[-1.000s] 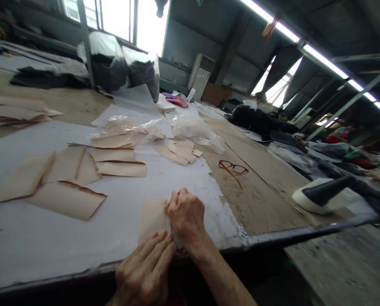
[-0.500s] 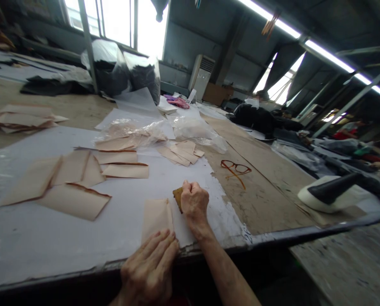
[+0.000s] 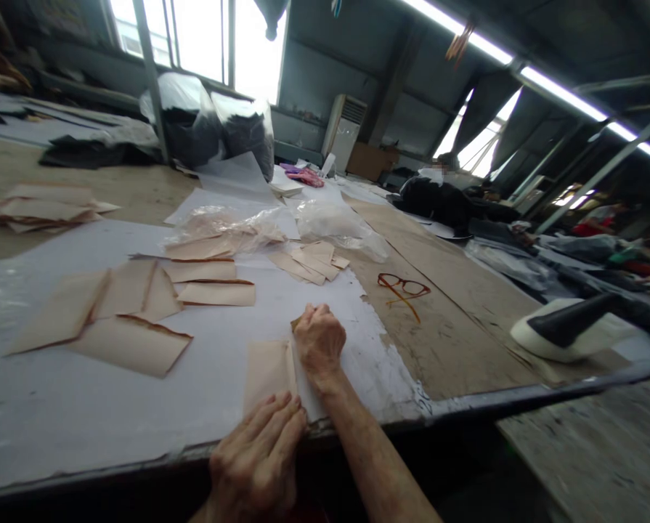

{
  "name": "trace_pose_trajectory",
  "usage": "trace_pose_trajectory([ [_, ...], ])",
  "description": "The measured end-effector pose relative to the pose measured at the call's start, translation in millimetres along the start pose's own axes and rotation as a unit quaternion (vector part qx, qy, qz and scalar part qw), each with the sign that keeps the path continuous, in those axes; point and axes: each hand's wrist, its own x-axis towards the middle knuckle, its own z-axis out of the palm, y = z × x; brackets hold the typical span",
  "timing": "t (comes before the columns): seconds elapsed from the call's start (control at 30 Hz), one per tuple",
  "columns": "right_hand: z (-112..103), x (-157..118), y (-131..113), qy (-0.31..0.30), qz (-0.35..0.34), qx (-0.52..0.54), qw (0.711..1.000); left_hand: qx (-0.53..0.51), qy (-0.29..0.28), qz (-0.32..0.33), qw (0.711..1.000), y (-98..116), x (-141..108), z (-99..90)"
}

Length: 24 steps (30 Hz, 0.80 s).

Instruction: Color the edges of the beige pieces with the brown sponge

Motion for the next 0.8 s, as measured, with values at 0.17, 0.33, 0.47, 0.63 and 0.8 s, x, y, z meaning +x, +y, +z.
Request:
trace_pose_trajectory([
  [0.17,-14.0,-15.8,14.7,-0.029,-0.046,0.067,0.996,-0.002,0.010,0.005,1.000,-1.1,-2.3,1.5],
  [0.33,-5.7,-24.7,1.6,-0.033,-0.122,-0.046,0.991,-0.008,0.013,-0.003,1.000,-0.6,-2.8,2.3],
  [0.47,3.9,-6.2,-6.5,-0.011,-0.082,-0.041,0.996,-0.008,0.009,-0.001,1.000,-0.1,-1.2,0.8],
  [0.63,-7.0,-2.8,9.2,-0.015,0.027,0.064,0.997,-0.005,0.018,0.008,1.000,-0.8,-1.5,2.3],
  [0.8,-11.9,-27.0,11.9,-0.043,-0.118,0.039,0.991,-0.003,0.029,0.006,1.000,-1.6,-1.7,4.3],
])
